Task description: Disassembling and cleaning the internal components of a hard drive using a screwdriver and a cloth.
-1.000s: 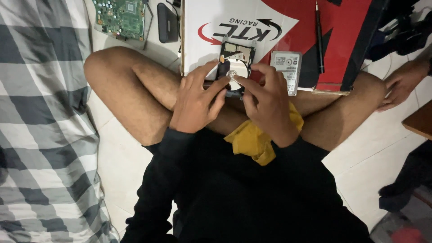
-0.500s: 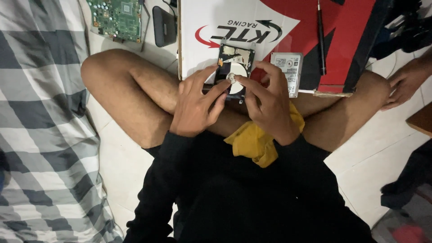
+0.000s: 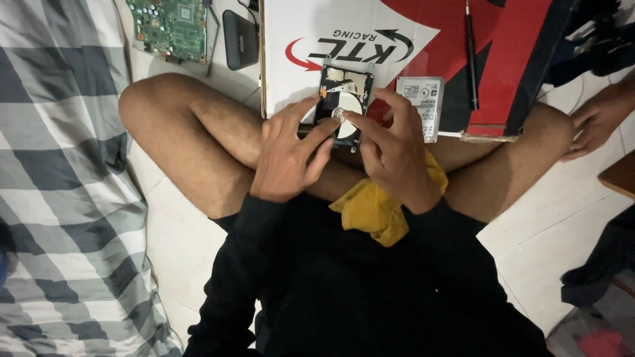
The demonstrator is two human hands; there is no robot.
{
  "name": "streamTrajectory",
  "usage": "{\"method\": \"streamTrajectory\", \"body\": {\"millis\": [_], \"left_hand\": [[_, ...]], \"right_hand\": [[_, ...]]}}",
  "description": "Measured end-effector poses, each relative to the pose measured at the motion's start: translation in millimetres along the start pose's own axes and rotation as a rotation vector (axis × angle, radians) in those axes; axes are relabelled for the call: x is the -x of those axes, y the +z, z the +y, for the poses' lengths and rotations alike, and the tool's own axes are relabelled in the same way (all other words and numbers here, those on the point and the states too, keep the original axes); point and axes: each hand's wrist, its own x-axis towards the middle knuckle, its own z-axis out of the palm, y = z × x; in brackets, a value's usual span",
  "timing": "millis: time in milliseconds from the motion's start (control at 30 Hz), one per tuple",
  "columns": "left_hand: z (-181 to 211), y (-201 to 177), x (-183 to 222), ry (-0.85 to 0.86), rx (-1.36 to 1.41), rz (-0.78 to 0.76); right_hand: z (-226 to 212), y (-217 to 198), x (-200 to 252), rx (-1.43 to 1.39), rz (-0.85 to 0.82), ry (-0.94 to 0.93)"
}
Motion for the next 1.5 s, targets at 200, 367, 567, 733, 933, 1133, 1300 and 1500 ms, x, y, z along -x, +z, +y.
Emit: {"method": "streamTrajectory", "body": {"millis": [200, 367, 567, 733, 933, 1133, 1300, 1500], "left_hand": [[4, 0, -2, -0.019, -0.026, 0.0], [5, -1, -2, -0.023, -0.009, -0.009], [5, -2, -2, -0.03, 0.006, -0.009], [3, 0, 0, -0.027, 0.008, -0.013], [3, 0, 0, -0.045, 0.036, -0.015], [3, -3, 0, -0.031, 0.064, -0.028], [-1, 2, 2, -0.007, 0.023, -0.011], [3, -9, 1, -0.024, 0.071, -0.081]], "right_hand": [[-5, -4, -2, -0.013, 0.0, -0.013], [-2, -2, -2, -0.019, 0.006, -0.011], [-1, -2, 4, -0.059, -0.006, -0.002], [-4, -4, 9, -0.096, 0.004, -0.016], [23, -12, 32, -0.084, 0.194, 0.074], [8, -2, 92, 0.136, -0.06, 0.004], [0, 7, 106, 0.009, -0.388, 0.165], [-12, -3, 90, -0.386, -0.145, 0.265]]}}
